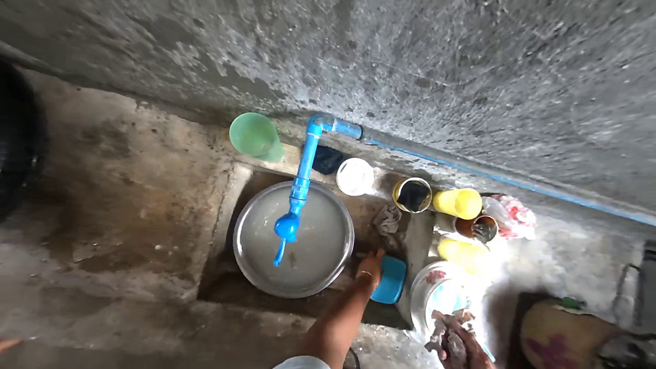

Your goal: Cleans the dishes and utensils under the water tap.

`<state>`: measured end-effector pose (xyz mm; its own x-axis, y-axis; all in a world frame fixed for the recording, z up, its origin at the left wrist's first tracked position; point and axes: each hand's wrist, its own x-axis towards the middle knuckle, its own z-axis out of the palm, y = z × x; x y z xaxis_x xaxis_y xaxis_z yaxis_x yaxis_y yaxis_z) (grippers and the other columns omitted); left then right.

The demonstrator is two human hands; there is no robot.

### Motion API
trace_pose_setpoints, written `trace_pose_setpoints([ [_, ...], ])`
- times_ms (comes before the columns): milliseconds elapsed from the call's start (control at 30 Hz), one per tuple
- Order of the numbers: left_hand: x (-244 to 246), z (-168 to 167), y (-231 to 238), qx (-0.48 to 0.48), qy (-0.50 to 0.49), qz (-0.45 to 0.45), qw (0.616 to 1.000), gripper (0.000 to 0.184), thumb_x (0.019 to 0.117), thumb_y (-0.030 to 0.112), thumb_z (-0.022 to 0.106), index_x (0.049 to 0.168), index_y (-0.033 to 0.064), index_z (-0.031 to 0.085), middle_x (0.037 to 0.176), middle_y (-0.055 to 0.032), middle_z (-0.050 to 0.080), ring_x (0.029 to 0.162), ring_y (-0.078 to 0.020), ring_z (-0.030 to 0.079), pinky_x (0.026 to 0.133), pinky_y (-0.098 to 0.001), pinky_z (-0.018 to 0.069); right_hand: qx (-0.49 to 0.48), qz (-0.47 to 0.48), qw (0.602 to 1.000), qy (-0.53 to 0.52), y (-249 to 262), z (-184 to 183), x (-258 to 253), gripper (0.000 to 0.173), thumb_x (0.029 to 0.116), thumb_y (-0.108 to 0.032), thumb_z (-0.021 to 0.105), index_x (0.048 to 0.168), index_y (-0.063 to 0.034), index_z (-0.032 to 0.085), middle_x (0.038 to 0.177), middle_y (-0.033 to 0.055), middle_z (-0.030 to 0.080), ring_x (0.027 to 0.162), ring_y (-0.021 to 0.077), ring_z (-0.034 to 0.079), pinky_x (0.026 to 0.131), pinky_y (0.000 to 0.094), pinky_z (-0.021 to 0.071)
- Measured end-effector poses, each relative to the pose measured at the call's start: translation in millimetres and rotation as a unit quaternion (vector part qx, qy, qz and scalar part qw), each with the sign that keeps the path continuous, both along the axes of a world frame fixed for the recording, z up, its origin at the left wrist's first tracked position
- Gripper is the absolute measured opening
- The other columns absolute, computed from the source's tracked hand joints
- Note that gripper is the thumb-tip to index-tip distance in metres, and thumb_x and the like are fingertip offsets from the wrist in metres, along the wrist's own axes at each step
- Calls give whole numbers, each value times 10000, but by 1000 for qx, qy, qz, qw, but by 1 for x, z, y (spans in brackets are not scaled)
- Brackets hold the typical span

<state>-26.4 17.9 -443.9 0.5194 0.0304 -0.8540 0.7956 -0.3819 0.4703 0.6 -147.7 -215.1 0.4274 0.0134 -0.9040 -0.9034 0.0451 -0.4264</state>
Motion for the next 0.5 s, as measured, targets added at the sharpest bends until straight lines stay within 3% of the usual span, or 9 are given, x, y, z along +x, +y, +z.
trace_pose_setpoints([
  [167,1,9,-3,-20,31,8,999,827,890,53,694,1592,169,274,1502,-253,458,1182,-454,624,956,-604,534,24,21,999,-1,-2,-4,-2,388,1108,-188,284,1000,-84,642,737,43,705,577,109,675,539,259,593],
  [267,0,10,-3,-28,22,0,999,846,863,12,697,1585,168,285,1484,-271,463,1166,-465,627,944,-614,535,24,33,999,-4,-3,-7,-2,378,1105,-180,294,1014,-76,646,739,46,709,576,111,675,541,264,592],
  [333,-2,10,-7,-24,6,-14,1000,829,868,42,715,1585,170,320,1545,-242,409,1215,-454,602,960,-602,533,22,40,999,-9,-4,-8,-1,363,1105,-182,303,1028,-75,641,753,42,706,590,107,674,549,259,592],
  [367,-5,9,-11,-12,-5,-24,1000,818,863,63,729,1581,171,355,1597,-213,346,1295,-446,543,991,-593,521,21,40,999,-10,-5,-9,-1,354,1105,-183,308,1031,-73,637,761,44,708,597,111,676,553,261,593],
  [433,-10,13,-15,13,-37,-42,998,716,863,110,738,1523,148,465,1661,-178,223,1475,-452,293,1088,-622,419,19,40,999,-13,-6,-11,0,346,1107,-189,309,1032,-75,628,766,43,707,595,110,673,548,261,590],
  [467,-15,18,-15,21,-61,-54,996,615,897,155,711,1482,138,521,1662,-174,232,1491,-445,266,1109,-615,395,18,36,999,-15,-6,-11,0,340,1104,-184,319,1028,-73,631,763,46,705,590,114,672,540,265,588],
  [500,-23,26,-13,17,-90,-57,994,505,951,203,667,1436,111,563,1631,-189,295,1478,-432,305,1123,-586,395,17,35,999,-16,-6,-9,-1,334,1102,-182,327,1023,-74,633,755,43,700,581,112,667,534,264,586],
])
